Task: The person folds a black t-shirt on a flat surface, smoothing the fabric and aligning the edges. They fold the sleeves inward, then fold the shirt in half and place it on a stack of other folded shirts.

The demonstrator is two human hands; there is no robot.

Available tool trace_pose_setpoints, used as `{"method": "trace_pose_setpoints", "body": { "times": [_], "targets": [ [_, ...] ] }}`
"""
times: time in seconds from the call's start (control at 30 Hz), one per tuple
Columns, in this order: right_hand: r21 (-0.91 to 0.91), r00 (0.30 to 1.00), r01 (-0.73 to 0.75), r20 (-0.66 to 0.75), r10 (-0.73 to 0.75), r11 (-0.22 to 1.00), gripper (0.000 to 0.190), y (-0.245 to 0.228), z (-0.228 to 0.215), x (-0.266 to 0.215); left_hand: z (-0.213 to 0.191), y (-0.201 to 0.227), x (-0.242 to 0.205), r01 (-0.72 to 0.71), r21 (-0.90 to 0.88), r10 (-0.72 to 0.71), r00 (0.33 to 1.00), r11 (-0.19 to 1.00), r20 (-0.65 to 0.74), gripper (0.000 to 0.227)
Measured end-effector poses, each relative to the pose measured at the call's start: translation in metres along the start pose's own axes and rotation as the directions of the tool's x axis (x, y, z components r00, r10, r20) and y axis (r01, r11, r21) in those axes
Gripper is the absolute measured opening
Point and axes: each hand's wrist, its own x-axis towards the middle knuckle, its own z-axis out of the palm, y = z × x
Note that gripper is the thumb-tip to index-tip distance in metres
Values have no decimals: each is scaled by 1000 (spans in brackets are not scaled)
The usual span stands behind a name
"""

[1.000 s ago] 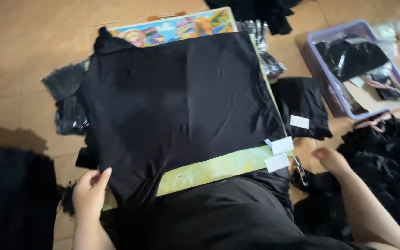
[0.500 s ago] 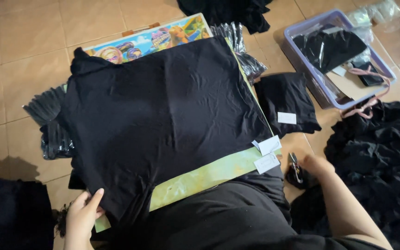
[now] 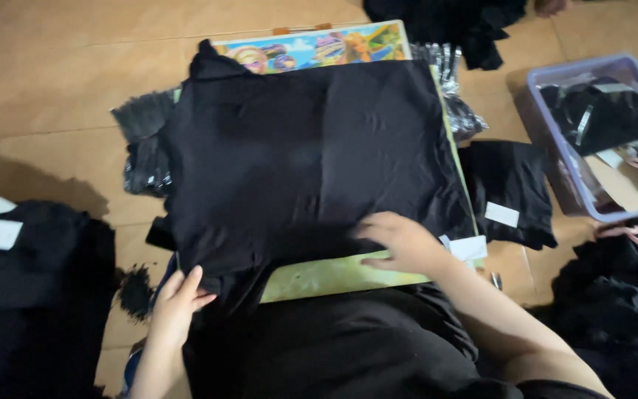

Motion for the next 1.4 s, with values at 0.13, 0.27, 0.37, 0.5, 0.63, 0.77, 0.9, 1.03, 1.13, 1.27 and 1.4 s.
{"method": "trace_pose_setpoints", "body": {
  "times": [0.13,0.27,0.37,0.5,0.63,0.77,0.9,1.03,1.13,1.27,1.4],
  "targets": [
    [-44,989,89,124,-83,995,69,-23,49,54,12,7,-11,4,225,55,965,974,-256,66],
    [-396,997,49,-28,-65,917,69,-30,93,78,27,36,-38,-35,423,146,961,906,-233,73],
    [-486,988,6,-130,-79,874,62,-32,113,83,13,32,-34,35,548,30,994,836,-109,82],
    [-585,966,-35,-228,-123,810,58,-27,138,83,3,55,-54,97,775,-250,965,624,80,96],
    [-599,931,-42,-313,-186,800,35,-1,147,85,3,46,-53,42,506,-115,987,862,113,65],
    [-511,982,-101,-190,2,853,53,13,111,63,-11,32,-46,18,515,-42,999,857,34,63],
    [-516,914,-397,-301,274,759,44,35,70,3,-21,29,-43,46,651,-156,981,757,111,75],
    [-425,797,-604,-329,507,674,64,73,16,-74,-35,18,-29,-40,644,-273,884,764,379,84],
    [-384,641,-766,-397,657,515,52,81,-17,-118,-38,16,-24,-20,588,-274,871,809,407,83],
    [-387,758,-649,-264,596,655,44,76,-52,-138,-38,17,-23,-8,678,-342,859,735,380,90],
    [-156,893,-449,-113,436,880,44,71,-71,-141,-50,10,-32,79,728,-441,838,681,322,86]
  ]
}}
